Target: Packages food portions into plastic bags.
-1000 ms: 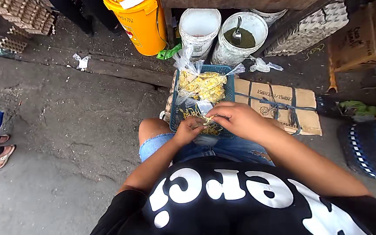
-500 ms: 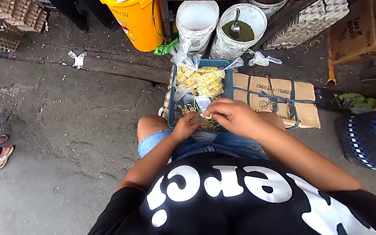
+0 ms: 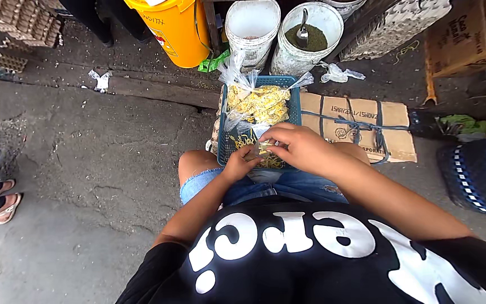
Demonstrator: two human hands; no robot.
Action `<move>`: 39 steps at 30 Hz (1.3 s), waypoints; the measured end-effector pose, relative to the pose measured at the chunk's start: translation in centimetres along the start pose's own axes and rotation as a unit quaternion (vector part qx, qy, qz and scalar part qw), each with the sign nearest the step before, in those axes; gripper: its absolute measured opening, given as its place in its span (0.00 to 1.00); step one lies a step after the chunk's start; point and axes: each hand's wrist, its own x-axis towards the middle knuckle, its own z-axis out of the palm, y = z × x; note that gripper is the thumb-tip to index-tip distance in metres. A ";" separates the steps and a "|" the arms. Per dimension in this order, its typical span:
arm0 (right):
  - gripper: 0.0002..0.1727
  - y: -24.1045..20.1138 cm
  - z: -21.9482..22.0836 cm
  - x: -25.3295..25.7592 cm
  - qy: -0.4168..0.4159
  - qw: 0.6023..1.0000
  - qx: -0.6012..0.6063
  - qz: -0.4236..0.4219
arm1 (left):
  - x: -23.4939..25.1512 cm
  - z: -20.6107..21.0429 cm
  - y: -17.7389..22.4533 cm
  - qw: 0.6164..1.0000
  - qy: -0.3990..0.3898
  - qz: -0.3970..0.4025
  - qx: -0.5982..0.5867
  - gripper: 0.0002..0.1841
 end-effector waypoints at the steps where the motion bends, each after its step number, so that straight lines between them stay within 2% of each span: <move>1: 0.11 -0.1 0.1 0.1 0.000 1.000 0.004 0.001 | 0.0 0.0 0.0 1.000 0.001 0.002 -0.005 0.19; 5: 0.10 -0.2 0.3 0.2 -0.010 0.999 0.032 -0.019 | -0.1 0.1 -0.3 1.000 0.007 0.021 -0.014 0.19; 9: 0.09 0.6 0.5 -0.2 0.055 0.998 0.020 -0.037 | 0.0 0.1 -0.6 0.999 0.008 0.034 -0.018 0.18; 10: 0.09 1.0 0.6 -0.4 0.046 0.998 0.006 -0.034 | 0.0 0.0 -0.6 0.999 0.007 0.033 -0.019 0.18; 12: 0.12 1.5 0.6 -0.6 -0.041 0.999 -0.027 0.001 | 0.0 0.1 -0.6 0.999 0.004 0.031 -0.027 0.18; 14: 0.11 1.7 1.3 -0.5 -0.114 0.992 -0.044 0.039 | -0.1 0.1 -0.6 0.998 0.002 0.037 -0.044 0.23; 15: 0.10 1.9 1.8 -0.5 -0.105 0.993 -0.043 0.041 | -0.1 0.1 -0.5 0.998 0.007 0.044 -0.055 0.28; 16: 0.10 2.2 2.1 -0.5 -0.079 0.995 -0.037 0.038 | -0.2 0.2 -0.4 0.996 0.021 0.056 -0.069 0.28; 18: 0.10 2.7 2.2 -0.4 -0.037 0.998 -0.026 0.035 | -0.2 0.3 -0.4 0.990 0.063 0.087 -0.087 0.16; 20: 0.13 2.9 1.6 -0.2 -0.081 0.995 -0.022 0.050 | -0.3 0.1 -0.4 0.987 0.083 0.114 -0.082 0.05; 22: 0.18 2.7 1.2 0.4 -0.156 0.983 -0.031 0.086 | -0.4 -0.2 -0.2 0.986 0.084 0.130 -0.059 0.05; 23: 0.16 2.7 1.2 0.4 -0.167 0.981 -0.035 0.093 | -0.4 -0.2 -0.2 0.986 0.082 0.135 -0.049 0.06; 25: 0.11 3.3 1.5 -0.2 -0.153 0.983 -0.046 0.094 | -0.7 0.3 -0.7 0.984 0.090 0.146 -0.041 0.06; 29: 0.16 2.4 0.7 0.5 -0.188 0.976 -0.059 0.091 | -1.0 -0.7 1.1 0.980 0.119 0.155 -0.022 0.07; 35: 0.14 2.3 0.5 1.8 -0.231 0.965 -0.102 0.065 | -0.8 -2.5 2.8 0.978 0.097 0.180 -0.038 0.05; 37: 0.13 2.5 0.3 2.0 -0.216 0.969 -0.107 0.048 | -0.9 -2.9 2.7 0.978 0.095 0.180 -0.043 0.05; 39: 0.14 1.9 0.4 2.0 -0.210 0.971 -0.106 0.039 | -1.0 -3.1 2.9 0.980 0.076 0.178 -0.040 0.11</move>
